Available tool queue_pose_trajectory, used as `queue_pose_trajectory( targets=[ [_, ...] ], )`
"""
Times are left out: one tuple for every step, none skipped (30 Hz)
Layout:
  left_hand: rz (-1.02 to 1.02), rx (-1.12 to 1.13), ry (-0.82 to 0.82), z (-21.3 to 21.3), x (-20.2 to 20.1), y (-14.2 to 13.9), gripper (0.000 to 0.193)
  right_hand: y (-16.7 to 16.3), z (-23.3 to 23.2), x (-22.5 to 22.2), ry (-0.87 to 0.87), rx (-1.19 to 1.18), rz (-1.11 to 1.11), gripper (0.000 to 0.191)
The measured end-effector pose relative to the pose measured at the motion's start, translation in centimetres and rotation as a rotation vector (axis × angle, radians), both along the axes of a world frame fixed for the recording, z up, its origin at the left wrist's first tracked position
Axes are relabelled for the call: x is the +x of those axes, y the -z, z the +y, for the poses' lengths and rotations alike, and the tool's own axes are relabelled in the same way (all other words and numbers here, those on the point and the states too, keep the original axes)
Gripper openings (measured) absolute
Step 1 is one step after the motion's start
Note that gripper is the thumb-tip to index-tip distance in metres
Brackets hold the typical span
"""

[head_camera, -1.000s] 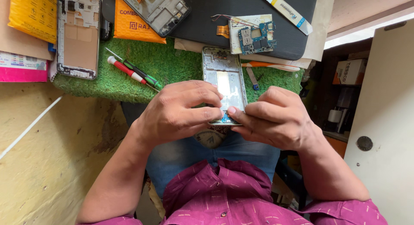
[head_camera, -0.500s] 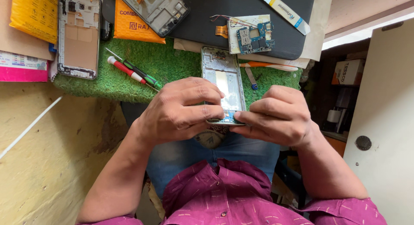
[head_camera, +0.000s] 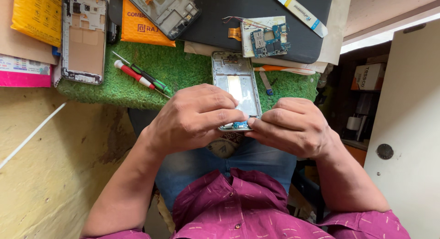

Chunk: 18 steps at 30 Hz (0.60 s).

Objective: The person holds a disassembled phone frame and sprays cleaning liquid onto it, then scrubs the frame with a brush. They then pick up a small flex component and press and fit it into the bottom of the phone frame, working it into place with their fingers.

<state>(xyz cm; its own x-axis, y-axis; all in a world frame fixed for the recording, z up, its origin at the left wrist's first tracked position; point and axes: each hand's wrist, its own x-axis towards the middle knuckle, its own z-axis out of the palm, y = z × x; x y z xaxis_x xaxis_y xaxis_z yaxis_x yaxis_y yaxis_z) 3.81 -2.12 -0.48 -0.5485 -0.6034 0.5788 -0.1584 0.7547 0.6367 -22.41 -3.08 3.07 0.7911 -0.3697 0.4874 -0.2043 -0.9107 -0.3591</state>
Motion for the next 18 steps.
queue_pose_trajectory(
  targets=[
    [-0.005, 0.001, 0.007, 0.0, 0.0, 0.0, 0.037, 0.0, 0.0, 0.0, 0.002, 0.002, -0.001, 0.029],
    [-0.01, 0.004, 0.014, 0.0, 0.1, 0.0, 0.037, 0.1, -0.1, -0.1, 0.0, -0.007, -0.011, 0.029],
    [-0.016, 0.007, 0.021, -0.1, 0.2, 0.0, 0.036, 0.2, -0.1, -0.1, -0.001, -0.015, -0.021, 0.029],
    [-0.015, 0.004, 0.027, -0.1, 0.3, 0.0, 0.036, 0.3, -0.2, -0.2, -0.002, -0.022, -0.03, 0.03],
    [-0.014, 0.002, 0.033, -0.2, 0.3, 0.0, 0.036, 0.4, -0.3, -0.2, 0.025, -0.028, -0.04, 0.03],
    [-0.012, -0.002, 0.037, -0.2, 0.4, 0.0, 0.036, 0.5, -0.4, -0.3, 0.049, -0.035, -0.05, 0.031],
    [-0.01, 0.01, 0.031, -0.2, 0.4, 0.0, 0.035, 0.6, -0.5, -0.3, 0.072, -0.043, -0.06, 0.033],
    [-0.009, 0.021, 0.026, -0.2, 0.4, 0.0, 0.035, 0.8, -0.7, -0.4, 0.088, -0.044, -0.084, 0.035],
    [-0.007, 0.032, 0.023, -0.2, 0.4, 0.0, 0.035, 1.0, -0.9, -0.4, 0.105, -0.045, -0.106, 0.038],
    [-0.005, 0.026, 0.03, -0.2, 0.4, 0.0, 0.035, 1.1, -1.0, -0.5, 0.125, -0.043, -0.128, 0.041],
    [-0.003, 0.021, 0.039, -0.2, 0.4, 0.0, 0.035, 1.2, -1.0, -0.5, 0.126, -0.039, -0.116, 0.042],
    [0.0, 0.016, 0.047, -0.3, 0.3, 0.0, 0.035, 1.3, -1.0, -0.6, 0.126, -0.035, -0.103, 0.042],
    [-0.001, 0.019, 0.041, -0.2, 0.3, 0.1, 0.035, 1.4, -1.0, -0.6, 0.124, -0.033, -0.092, 0.043],
    [-0.003, 0.018, 0.036, -0.2, 0.3, 0.1, 0.034, 1.5, -1.1, -0.6, 0.111, -0.032, -0.09, 0.042],
    [-0.003, 0.019, 0.029, -0.2, 0.3, 0.1, 0.033, 1.5, -1.1, -0.6, 0.097, -0.031, -0.088, 0.041],
    [0.0, 0.016, 0.032, -0.2, 0.2, 0.1, 0.033, 1.5, -1.1, -0.6, 0.083, -0.027, -0.085, 0.04],
    [0.003, 0.014, 0.035, -0.3, 0.2, 0.1, 0.033, 1.5, -1.1, -0.6, 0.073, -0.025, -0.087, 0.039],
    [0.006, 0.012, 0.038, -0.3, 0.2, 0.1, 0.033, 1.5, -1.1, -0.6, 0.063, -0.023, -0.089, 0.037]
  ],
)
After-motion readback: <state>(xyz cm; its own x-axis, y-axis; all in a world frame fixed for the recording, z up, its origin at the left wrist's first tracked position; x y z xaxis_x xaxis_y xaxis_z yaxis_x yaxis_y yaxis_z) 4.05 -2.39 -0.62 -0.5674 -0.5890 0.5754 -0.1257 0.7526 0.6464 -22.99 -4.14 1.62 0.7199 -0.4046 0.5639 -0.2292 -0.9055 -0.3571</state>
